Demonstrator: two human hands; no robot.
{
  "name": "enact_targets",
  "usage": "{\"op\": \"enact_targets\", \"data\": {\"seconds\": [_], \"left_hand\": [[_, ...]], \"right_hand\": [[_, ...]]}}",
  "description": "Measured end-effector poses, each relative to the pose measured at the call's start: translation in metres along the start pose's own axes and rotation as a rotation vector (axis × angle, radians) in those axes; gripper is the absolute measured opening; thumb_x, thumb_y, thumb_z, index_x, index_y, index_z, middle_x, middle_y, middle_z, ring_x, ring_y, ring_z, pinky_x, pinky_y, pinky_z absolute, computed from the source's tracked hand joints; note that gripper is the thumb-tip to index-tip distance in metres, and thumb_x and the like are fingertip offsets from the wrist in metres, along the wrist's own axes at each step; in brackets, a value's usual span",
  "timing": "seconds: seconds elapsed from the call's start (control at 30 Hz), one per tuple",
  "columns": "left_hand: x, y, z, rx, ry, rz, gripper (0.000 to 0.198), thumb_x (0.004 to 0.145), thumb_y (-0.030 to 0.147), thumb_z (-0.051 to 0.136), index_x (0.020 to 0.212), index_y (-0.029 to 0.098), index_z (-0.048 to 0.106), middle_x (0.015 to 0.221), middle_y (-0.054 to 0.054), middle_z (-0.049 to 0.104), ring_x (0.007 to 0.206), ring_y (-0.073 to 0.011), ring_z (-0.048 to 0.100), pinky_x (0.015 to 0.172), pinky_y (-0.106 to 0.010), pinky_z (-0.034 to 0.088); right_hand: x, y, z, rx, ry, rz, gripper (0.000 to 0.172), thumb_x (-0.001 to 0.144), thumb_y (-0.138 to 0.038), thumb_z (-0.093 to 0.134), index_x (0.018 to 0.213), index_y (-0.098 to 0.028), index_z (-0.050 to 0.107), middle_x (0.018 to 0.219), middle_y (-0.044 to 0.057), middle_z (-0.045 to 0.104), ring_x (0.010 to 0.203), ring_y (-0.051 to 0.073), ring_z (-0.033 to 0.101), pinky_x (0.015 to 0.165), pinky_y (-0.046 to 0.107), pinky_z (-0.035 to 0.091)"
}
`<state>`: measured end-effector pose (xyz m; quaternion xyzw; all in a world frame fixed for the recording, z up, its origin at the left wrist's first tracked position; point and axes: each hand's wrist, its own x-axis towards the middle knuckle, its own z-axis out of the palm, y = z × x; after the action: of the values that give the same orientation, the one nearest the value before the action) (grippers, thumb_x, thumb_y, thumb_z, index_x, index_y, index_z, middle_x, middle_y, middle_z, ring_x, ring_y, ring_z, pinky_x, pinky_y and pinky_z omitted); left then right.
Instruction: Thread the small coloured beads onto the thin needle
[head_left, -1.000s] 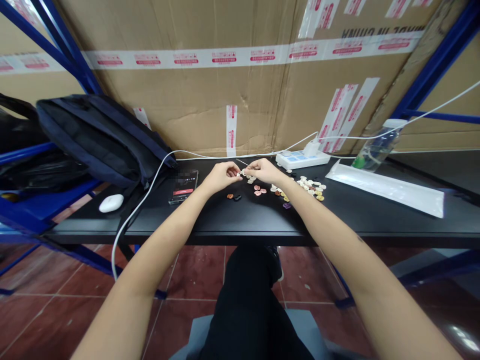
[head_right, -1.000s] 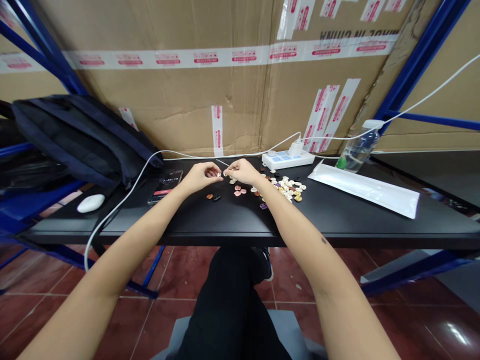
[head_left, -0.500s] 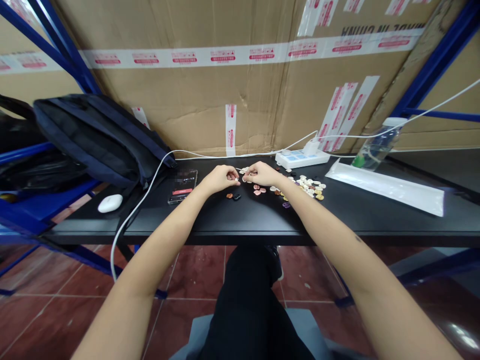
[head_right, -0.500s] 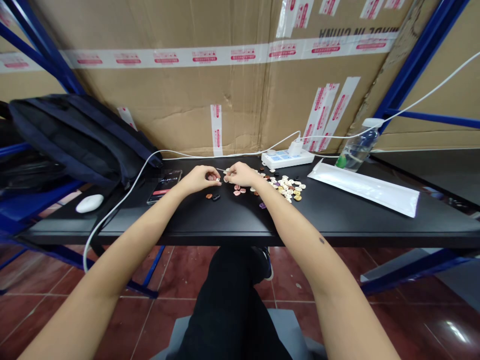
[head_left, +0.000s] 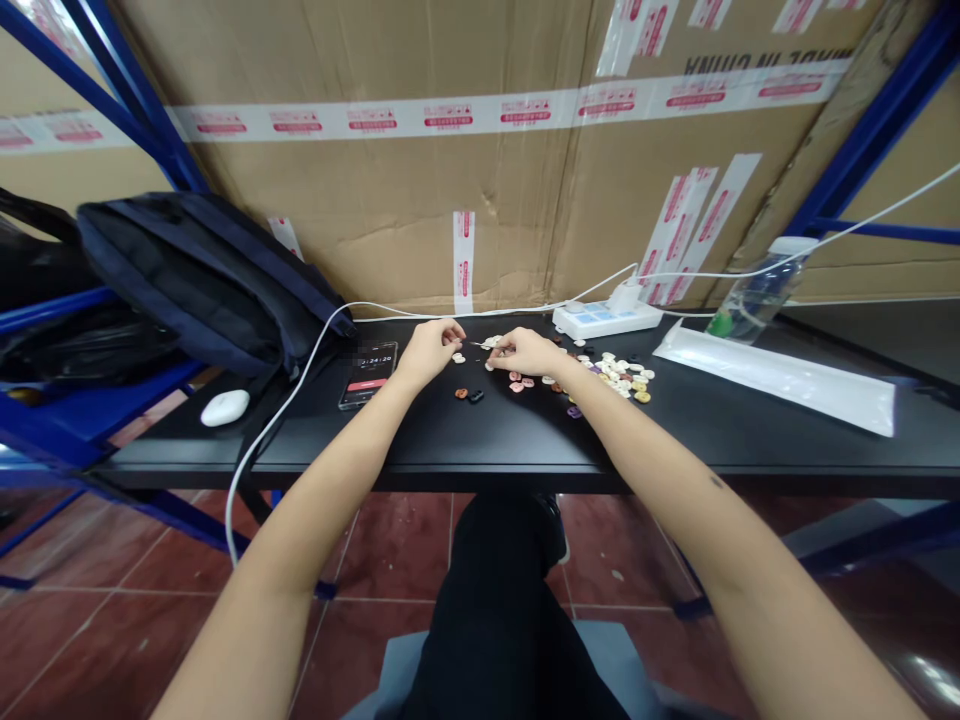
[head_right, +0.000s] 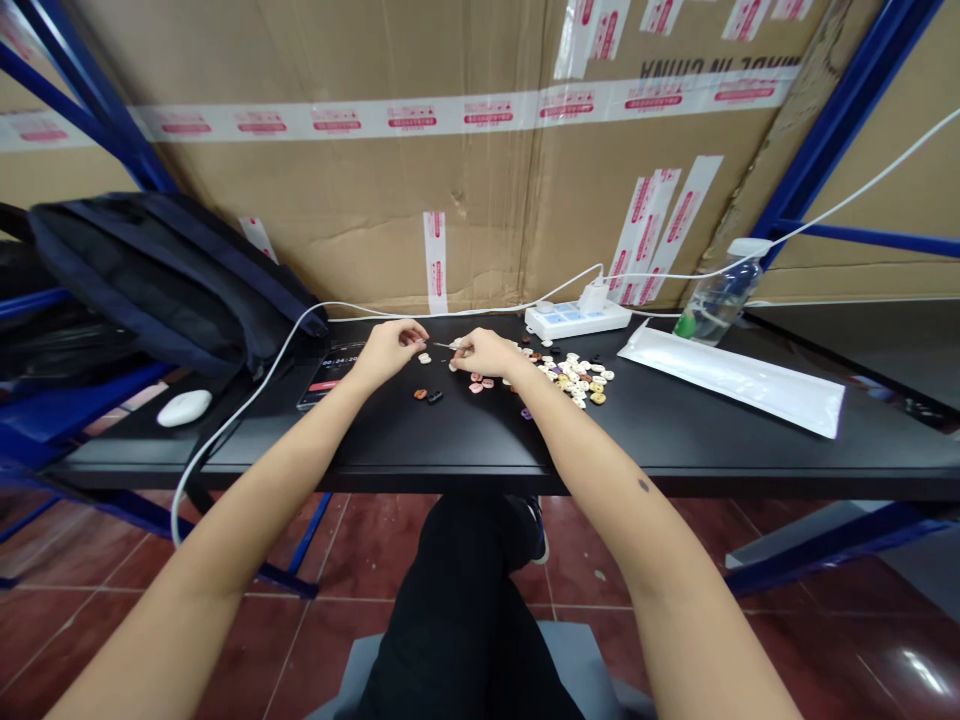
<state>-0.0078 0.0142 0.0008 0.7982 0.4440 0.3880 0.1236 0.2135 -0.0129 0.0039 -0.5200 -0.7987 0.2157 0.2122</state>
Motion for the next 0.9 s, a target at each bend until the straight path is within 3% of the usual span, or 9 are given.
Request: {"op": "enact_targets", "data": {"seconds": [0.17, 0.27, 0.5, 0.77, 0.9], "left_hand": [[0.0, 0.001, 0.001, -0.003, 0.052, -0.04, 0.012, 0.077, 0.006, 0.075, 0.083, 0.015, 0.07, 0.078, -0.003, 0.071, 0.073, -0.0158, 0.064, 0.073, -0.029, 0.051], [0.0, 0.002, 0.002, 0.0, 0.073, -0.047, 0.011, 0.079, 0.006, 0.074, 0.083, 0.015, 0.07, 0.078, -0.003, 0.07, 0.072, -0.0155, 0.064, 0.074, -0.029, 0.051], [0.0, 0.005, 0.001, 0.023, 0.103, -0.041, 0.01, 0.081, 0.007, 0.073, 0.082, 0.016, 0.069, 0.079, -0.004, 0.071, 0.071, -0.0158, 0.064, 0.075, -0.03, 0.051], [0.001, 0.006, 0.001, 0.038, 0.096, -0.049, 0.009, 0.082, 0.007, 0.072, 0.084, 0.015, 0.069, 0.08, -0.004, 0.072, 0.071, -0.0162, 0.064, 0.076, -0.03, 0.052], [0.0, 0.006, 0.0, 0.041, 0.101, -0.05, 0.01, 0.082, 0.007, 0.072, 0.084, 0.016, 0.069, 0.08, -0.004, 0.072, 0.071, -0.0162, 0.064, 0.076, -0.03, 0.052]], "right_hand": [[0.003, -0.003, 0.005, -0.253, 0.183, -0.011, 0.025, 0.085, -0.036, 0.066, 0.104, -0.026, 0.079, 0.097, 0.003, 0.078, 0.088, 0.023, 0.071, 0.07, 0.03, 0.046], [0.003, -0.009, 0.011, -0.348, 0.223, -0.038, 0.029, 0.088, -0.038, 0.062, 0.111, -0.03, 0.078, 0.105, 0.003, 0.079, 0.098, 0.026, 0.071, 0.077, 0.032, 0.048], [0.005, -0.019, 0.023, -0.48, 0.176, -0.072, 0.037, 0.095, -0.042, 0.056, 0.123, -0.026, 0.076, 0.112, 0.008, 0.078, 0.104, 0.029, 0.072, 0.082, 0.035, 0.051], [0.007, -0.021, 0.023, -0.552, 0.137, -0.066, 0.029, 0.098, -0.033, 0.053, 0.111, -0.026, 0.078, 0.109, 0.007, 0.079, 0.101, 0.027, 0.073, 0.08, 0.032, 0.05], [0.007, -0.02, 0.022, -0.584, 0.107, -0.145, 0.027, 0.098, -0.032, 0.053, 0.109, -0.026, 0.077, 0.111, 0.006, 0.079, 0.103, 0.026, 0.073, 0.08, 0.031, 0.05]]}}
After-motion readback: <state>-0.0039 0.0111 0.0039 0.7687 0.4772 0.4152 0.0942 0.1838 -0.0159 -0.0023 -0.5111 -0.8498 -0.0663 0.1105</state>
